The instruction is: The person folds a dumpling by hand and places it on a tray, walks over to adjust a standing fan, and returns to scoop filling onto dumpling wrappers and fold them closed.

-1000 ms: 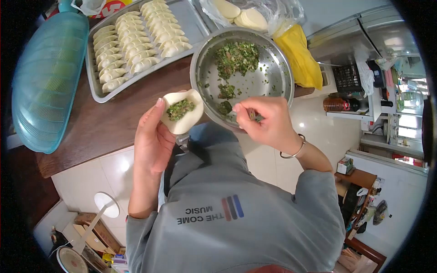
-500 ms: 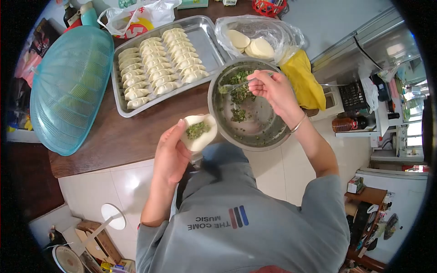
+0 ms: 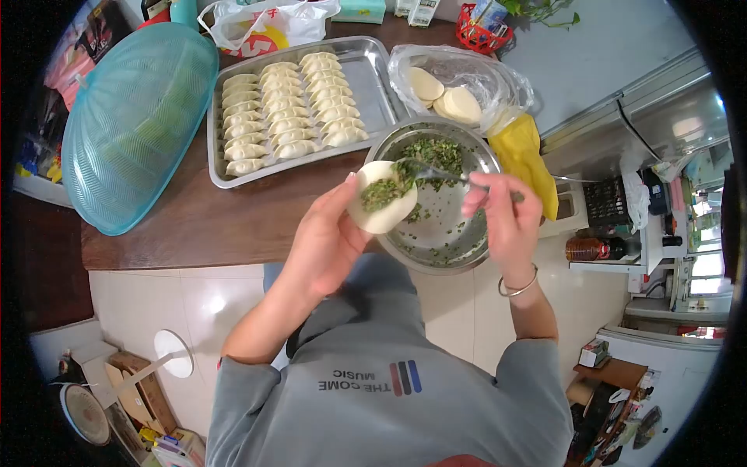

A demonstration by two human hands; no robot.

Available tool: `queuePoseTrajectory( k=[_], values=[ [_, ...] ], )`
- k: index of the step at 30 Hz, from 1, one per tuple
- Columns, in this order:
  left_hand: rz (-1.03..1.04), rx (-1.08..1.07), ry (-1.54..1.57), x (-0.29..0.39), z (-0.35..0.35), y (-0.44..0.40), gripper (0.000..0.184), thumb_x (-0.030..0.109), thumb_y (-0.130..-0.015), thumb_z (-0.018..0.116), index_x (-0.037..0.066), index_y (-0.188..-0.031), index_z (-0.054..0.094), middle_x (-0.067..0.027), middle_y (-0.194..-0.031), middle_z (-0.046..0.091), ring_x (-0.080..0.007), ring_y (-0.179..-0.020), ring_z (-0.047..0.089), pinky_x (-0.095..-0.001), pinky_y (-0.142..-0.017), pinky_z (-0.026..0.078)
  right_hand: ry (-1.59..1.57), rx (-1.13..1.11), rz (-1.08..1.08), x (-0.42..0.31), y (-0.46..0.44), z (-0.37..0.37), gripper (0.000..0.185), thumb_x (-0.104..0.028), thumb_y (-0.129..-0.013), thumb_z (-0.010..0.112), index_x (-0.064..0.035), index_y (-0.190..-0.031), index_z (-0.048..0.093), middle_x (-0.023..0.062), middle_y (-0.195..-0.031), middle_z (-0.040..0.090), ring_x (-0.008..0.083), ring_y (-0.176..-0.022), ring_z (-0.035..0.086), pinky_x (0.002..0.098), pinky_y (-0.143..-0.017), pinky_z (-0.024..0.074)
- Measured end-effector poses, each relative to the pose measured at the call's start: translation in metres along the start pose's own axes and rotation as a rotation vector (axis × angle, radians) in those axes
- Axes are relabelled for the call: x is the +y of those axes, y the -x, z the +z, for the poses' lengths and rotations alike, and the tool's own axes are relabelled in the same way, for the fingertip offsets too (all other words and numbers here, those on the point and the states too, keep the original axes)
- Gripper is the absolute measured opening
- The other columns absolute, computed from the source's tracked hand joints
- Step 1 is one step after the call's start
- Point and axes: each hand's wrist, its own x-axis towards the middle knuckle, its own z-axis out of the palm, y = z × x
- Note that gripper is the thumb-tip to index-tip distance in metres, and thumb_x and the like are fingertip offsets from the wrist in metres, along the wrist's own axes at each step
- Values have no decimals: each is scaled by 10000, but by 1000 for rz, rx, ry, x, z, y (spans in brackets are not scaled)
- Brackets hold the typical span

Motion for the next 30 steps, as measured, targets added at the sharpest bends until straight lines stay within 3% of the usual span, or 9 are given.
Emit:
queuePoseTrajectory(
  k=[3, 5, 11, 16, 18, 22, 25, 27, 30],
  values=[
    [-10, 16, 103, -7, 3, -7, 403, 269, -1024, 390, -37, -1269, 483, -127, -1232, 585, -218, -1137, 580, -361, -996, 462, 219, -41, -159, 5, 10, -3, 180, -31, -929, 549, 42, -1062, 647, 96, -799, 669, 158, -708, 644, 261, -649, 517],
    [-4, 51, 132, -10, 6, -9, 390, 260, -1024, 395, -37, -1261, 483, -124, -1224, 584, -216, -1136, 577, -356, -997, 462, 633, -132, -645, 8, 16, 3, 218, -4, -858, 617, 25, -1073, 647, 101, -825, 644, 181, -683, 630, 287, -610, 523],
    [-1, 138, 168, -9, 4, -13, 355, 237, -1023, 399, -42, -1226, 484, -124, -1205, 577, -209, -1126, 575, -343, -995, 473, 865, -250, -932, 20, 29, 14, 428, -13, -694, 752, -2, -1109, 651, 89, -910, 630, 229, -675, 628, 308, -593, 532],
    [7, 42, 160, -7, -3, -8, 368, 234, -1025, 386, -52, -1242, 468, -137, -1218, 570, -219, -1137, 572, -355, -1003, 476, 656, -185, -725, 2, 27, 5, 246, 12, -808, 658, 13, -1054, 654, 105, -918, 639, 187, -688, 634, 291, -587, 514],
    [16, 1, 193, -5, 3, -2, 409, 259, -1033, 348, -64, -1270, 431, -186, -1171, 594, -248, -1020, 647, -293, -798, 603, 489, -68, -540, -12, 25, 5, 142, 17, -898, 542, 21, -991, 650, 112, -895, 639, 159, -720, 640, 253, -596, 491],
    [-2, -18, 179, -7, 1, 11, 418, 258, -1030, 355, -70, -1279, 428, -197, -1188, 586, -263, -1053, 634, -298, -814, 600, 223, -6, -422, -14, 26, 15, 175, 44, -800, 669, -23, -959, 702, 81, -817, 666, 141, -717, 644, 221, -601, 482],
    [0, -40, 130, -9, 1, 24, 422, 261, -1028, 364, -76, -1271, 435, -205, -1183, 589, -261, -1039, 641, -297, -808, 602, 376, -190, -546, -15, 32, 15, 166, 49, -787, 685, -20, -937, 705, 77, -825, 660, 132, -709, 628, 227, -607, 476],
    [14, -89, 94, -13, -11, 29, 397, 239, -1024, 385, -77, -1244, 479, -172, -1231, 568, -250, -1142, 575, -366, -985, 495, 428, -225, -622, -17, 38, 16, 142, 31, -802, 679, -17, -933, 706, 74, -815, 656, 126, -687, 609, 233, -596, 469],
    [-6, -119, 86, -22, -14, 42, 401, 237, -1018, 405, -79, -1253, 480, -170, -1229, 571, -244, -1135, 578, -355, -984, 494, 446, -208, -442, -26, 52, 12, 119, 13, -827, 662, -13, -934, 706, 69, -817, 649, 121, -687, 608, 233, -603, 476]
  ],
)
